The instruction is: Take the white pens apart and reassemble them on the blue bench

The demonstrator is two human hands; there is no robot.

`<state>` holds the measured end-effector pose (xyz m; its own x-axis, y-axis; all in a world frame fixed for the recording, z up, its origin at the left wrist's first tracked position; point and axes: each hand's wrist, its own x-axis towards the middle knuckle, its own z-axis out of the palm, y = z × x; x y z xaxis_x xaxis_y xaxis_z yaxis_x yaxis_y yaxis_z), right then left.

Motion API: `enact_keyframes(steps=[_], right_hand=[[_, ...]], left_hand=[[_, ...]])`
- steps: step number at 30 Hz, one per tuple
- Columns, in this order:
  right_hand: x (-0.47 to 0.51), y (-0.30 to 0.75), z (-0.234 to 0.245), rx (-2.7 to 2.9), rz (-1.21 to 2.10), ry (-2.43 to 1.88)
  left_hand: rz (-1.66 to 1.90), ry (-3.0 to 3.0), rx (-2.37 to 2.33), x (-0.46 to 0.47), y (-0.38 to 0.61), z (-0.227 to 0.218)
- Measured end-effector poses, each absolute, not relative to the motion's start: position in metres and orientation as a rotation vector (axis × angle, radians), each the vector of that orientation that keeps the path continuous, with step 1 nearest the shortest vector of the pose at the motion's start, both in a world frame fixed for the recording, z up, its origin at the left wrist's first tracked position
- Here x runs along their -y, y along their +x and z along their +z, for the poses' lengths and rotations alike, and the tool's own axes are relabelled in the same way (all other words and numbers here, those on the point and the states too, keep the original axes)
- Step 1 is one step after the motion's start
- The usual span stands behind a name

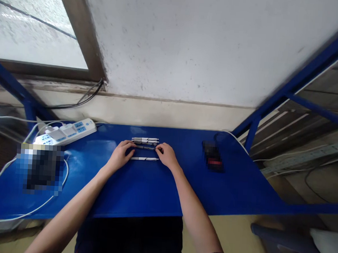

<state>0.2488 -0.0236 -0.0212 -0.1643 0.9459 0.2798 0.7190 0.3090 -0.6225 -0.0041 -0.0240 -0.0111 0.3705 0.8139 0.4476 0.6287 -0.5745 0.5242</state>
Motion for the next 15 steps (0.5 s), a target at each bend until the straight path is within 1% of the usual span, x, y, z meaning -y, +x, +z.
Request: enact_keyframes(steps=[7,12,15], right_hand=[[0.027,0.247,-0.013,1.881,0.64,-1.412],[0.029,0.243,-0.008,1.688,0.934,-1.387],[0.029,0.239,-0.006,1.562,1.058,-1.333]], left_hand=[[0.97,2.283,-1.278,0.027,-0.002,-0.005],[1.026,2.227,-1.247,0.028,0.0,-0.003],[1.049,2.212,-1.215,0.029,0.0,-0.002]])
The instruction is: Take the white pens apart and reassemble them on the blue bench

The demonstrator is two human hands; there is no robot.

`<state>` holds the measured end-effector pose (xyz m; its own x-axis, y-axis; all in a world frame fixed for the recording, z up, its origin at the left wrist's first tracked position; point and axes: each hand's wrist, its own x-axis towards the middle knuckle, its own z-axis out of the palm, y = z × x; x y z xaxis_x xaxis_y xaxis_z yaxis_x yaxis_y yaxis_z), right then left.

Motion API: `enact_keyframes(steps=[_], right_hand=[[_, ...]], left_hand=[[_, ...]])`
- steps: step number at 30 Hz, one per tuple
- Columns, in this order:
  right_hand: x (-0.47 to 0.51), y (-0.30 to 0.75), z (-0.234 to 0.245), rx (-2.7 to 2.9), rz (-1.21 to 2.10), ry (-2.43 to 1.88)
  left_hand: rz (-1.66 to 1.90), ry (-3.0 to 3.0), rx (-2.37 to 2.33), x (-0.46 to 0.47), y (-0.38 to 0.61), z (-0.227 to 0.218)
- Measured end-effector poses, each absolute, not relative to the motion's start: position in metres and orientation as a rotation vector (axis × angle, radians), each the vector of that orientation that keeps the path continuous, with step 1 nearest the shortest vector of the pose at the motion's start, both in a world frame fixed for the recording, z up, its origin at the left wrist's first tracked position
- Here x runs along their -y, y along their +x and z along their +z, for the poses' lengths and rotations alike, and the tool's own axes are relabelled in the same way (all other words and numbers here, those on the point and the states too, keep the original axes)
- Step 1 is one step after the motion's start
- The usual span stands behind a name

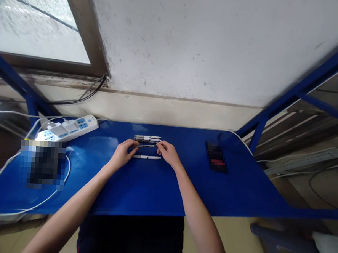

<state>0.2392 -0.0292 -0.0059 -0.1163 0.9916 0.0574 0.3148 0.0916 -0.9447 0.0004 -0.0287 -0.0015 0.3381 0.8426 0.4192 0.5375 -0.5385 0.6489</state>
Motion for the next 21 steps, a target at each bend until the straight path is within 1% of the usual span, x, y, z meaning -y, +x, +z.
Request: enact_keyframes(steps=[6,14,18,21], right_hand=[[0.0277,0.2383,-0.0069,1.382,1.235,-1.228],[0.0271,0.2413,-0.0113,1.282,1.368,-1.159],[0.0284,0.238,-0.009,1.147,1.433,-1.14],[0.029,0.2362,-0.0087,1.164,1.445,-1.125]], left_hand=[[1.061,2.192,-1.195,0.0287,0.0019,-0.0026],[0.93,2.275,-1.27,0.0287,-0.0003,-0.0012],[0.978,2.268,-1.222,0.0288,0.0005,-0.0015],[1.042,2.251,-1.177,0.0283,0.0009,-0.0026]])
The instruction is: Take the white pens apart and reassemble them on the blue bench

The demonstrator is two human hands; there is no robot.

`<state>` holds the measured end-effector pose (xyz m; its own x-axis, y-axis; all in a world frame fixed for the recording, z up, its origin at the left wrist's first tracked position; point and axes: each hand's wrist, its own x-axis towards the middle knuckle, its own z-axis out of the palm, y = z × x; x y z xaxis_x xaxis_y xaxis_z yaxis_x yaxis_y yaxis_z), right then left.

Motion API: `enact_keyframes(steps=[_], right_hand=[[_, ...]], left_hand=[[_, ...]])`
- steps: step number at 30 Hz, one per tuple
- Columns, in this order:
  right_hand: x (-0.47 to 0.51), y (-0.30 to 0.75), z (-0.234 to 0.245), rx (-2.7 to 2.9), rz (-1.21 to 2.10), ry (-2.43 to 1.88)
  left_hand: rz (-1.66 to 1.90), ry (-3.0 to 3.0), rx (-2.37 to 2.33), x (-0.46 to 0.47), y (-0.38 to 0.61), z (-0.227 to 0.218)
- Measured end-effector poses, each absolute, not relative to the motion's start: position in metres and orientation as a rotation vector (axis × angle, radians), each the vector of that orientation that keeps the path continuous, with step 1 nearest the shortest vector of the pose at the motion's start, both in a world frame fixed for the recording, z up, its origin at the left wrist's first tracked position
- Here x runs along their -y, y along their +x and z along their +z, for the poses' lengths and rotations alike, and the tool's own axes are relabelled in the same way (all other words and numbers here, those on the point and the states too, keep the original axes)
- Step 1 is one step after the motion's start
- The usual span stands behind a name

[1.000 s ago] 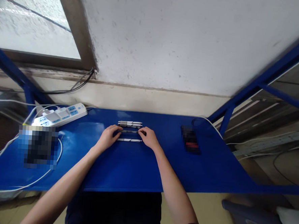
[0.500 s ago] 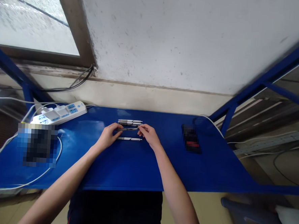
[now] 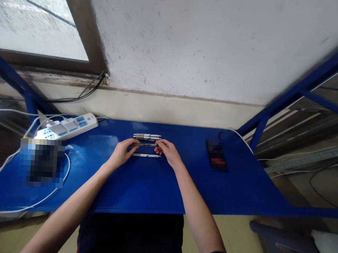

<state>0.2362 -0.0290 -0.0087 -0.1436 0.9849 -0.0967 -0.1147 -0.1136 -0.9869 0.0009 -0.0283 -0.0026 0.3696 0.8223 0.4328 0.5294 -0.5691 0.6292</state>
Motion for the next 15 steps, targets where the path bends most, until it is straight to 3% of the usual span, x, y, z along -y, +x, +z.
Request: enact_keyframes(steps=[15], right_hand=[[0.0275,0.2373,-0.0146,1.216,1.376,-1.074]], left_hand=[[0.927,2.304,-1.232,0.0309,-0.0012,0.0025]])
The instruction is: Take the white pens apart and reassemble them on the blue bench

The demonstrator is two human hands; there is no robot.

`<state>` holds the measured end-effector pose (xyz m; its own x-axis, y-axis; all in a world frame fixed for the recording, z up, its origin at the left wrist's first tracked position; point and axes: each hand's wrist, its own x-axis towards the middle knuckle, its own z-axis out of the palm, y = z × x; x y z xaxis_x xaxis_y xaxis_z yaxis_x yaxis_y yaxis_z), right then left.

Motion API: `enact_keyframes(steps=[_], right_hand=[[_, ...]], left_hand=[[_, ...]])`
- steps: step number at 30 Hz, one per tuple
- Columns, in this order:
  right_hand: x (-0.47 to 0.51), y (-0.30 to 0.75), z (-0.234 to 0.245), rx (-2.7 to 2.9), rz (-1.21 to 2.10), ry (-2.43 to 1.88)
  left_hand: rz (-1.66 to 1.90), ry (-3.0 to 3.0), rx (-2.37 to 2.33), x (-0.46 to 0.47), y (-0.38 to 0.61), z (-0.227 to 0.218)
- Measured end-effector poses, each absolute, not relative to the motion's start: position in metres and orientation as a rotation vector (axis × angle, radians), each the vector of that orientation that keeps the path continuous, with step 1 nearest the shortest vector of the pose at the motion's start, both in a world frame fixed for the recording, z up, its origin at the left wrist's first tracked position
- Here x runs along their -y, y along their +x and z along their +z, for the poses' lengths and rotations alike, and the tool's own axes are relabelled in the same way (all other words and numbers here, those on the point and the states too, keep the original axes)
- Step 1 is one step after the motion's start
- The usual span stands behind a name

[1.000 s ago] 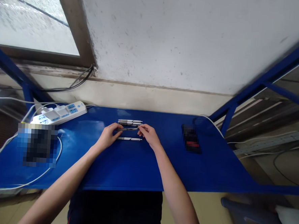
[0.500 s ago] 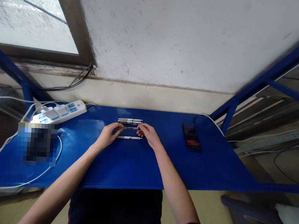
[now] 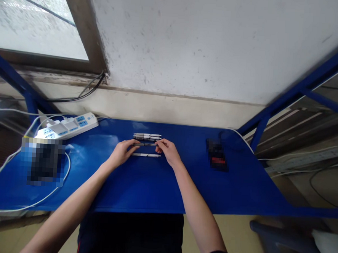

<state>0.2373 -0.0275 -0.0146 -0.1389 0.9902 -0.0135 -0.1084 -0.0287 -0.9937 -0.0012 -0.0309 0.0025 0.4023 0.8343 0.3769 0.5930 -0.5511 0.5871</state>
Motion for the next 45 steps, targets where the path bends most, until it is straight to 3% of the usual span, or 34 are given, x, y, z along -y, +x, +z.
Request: enact_keyframes(steps=[13,24,36,45], right_hand=[[0.029,0.239,-0.01,1.149,1.516,-1.063],[0.032,0.234,-0.006,1.121,1.579,-1.043],[0.033,0.23,-0.003,1.188,1.391,-1.047],[0.033,0.227,-0.004,1.188,1.467,-0.96]], left_hand=[[0.809,2.445,-1.197,0.035,-0.004,0.011],[1.091,2.358,-1.104,0.037,0.001,0.008],[1.084,2.325,-1.117,0.041,0.005,0.011],[1.04,2.389,-1.118,0.041,0.007,0.009]])
